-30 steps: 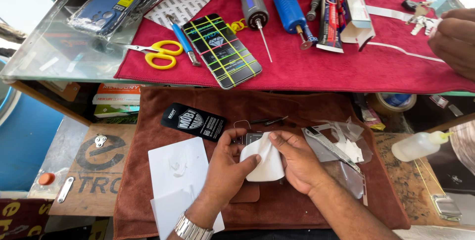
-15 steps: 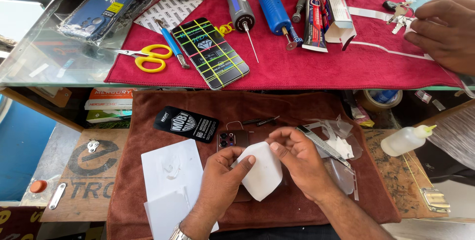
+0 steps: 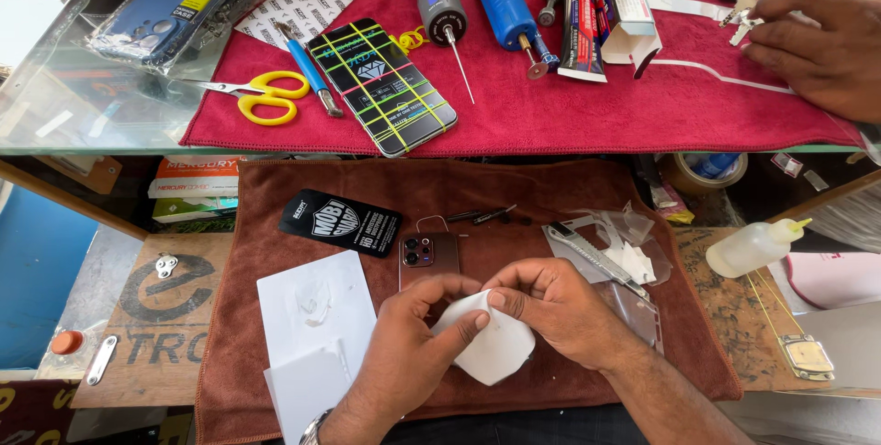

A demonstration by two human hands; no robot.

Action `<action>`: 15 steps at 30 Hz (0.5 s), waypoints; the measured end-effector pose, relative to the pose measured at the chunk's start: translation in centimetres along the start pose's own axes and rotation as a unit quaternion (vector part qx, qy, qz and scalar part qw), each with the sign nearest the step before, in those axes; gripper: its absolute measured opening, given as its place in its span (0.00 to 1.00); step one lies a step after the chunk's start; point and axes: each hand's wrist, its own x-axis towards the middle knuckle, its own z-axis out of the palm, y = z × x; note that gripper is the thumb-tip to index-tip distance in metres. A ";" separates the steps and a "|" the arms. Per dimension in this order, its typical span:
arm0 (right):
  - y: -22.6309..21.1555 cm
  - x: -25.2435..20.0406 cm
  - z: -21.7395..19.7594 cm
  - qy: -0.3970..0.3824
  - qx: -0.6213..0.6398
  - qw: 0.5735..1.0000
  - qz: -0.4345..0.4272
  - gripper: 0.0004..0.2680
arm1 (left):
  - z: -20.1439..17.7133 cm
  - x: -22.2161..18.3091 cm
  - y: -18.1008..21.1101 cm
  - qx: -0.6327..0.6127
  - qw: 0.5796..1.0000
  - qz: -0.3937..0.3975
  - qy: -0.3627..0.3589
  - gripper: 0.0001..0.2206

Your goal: The person cleans the speaker and charging port of a mobile phone using a white cloth and a thin tool.

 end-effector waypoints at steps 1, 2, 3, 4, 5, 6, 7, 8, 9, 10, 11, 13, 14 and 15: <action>-0.1 -0.1 0.1 -0.006 0.010 1.000 -0.003 0.11 | 0.1 0.0 0.1 -0.051 0.999 -0.018 -0.002 0.14; -0.3 0.0 0.3 -0.012 0.019 1.000 -0.008 0.11 | 0.2 0.2 0.2 -0.101 0.994 -0.035 -0.003 0.14; -0.2 0.2 0.5 0.031 0.018 0.999 -0.012 0.10 | 0.2 0.2 0.2 -0.151 0.987 -0.052 -0.004 0.13; -0.1 0.4 0.9 0.074 0.017 0.997 -0.015 0.10 | 0.2 0.3 0.2 -0.165 0.983 -0.080 0.007 0.13; 0.1 0.6 1.0 0.118 0.016 0.993 -0.018 0.10 | 0.2 0.5 0.2 -0.178 0.978 -0.108 0.019 0.13; 0.3 0.5 1.1 0.160 -0.016 0.986 -0.044 0.10 | 0.2 0.5 0.3 -0.191 0.971 -0.137 0.031 0.13; 0.5 0.3 1.1 0.203 -0.048 0.976 -0.068 0.10 | 0.1 0.4 0.3 -0.194 0.970 -0.140 0.044 0.13; 0.7 0.0 1.2 0.245 -0.080 0.962 -0.093 0.10 | 0.1 0.4 0.4 -0.195 0.969 -0.141 0.057 0.13; 0.9 -0.5 1.4 0.251 -0.113 0.956 -0.105 0.10 | 0.1 0.4 0.6 -0.197 0.967 -0.143 0.069 0.13; 1.0 -1.2 1.5 0.256 -0.145 0.949 -0.116 0.10 | 0.1 0.3 0.8 -0.207 0.964 -0.147 0.073 0.13; 1.0 -1.8 1.7 0.261 -0.177 0.940 -0.127 0.10 | 0.0 0.2 1.0 -0.217 0.961 -0.150 0.077 0.13; 1.2 -1.9 2.4 0.206 -0.104 0.965 -0.127 0.11 | 0.1 0.2 1.5 -0.226 0.957 -0.163 0.076 0.13; 1.3 -2.0 2.6 0.178 -0.067 0.974 -0.126 0.12 | 0.2 0.2 1.7 -0.225 0.956 -0.174 0.072 0.14; 1.4 -1.9 2.6 0.152 -0.052 0.978 -0.132 0.12 | 0.3 0.2 1.8 -0.224 0.954 -0.186 0.068 0.14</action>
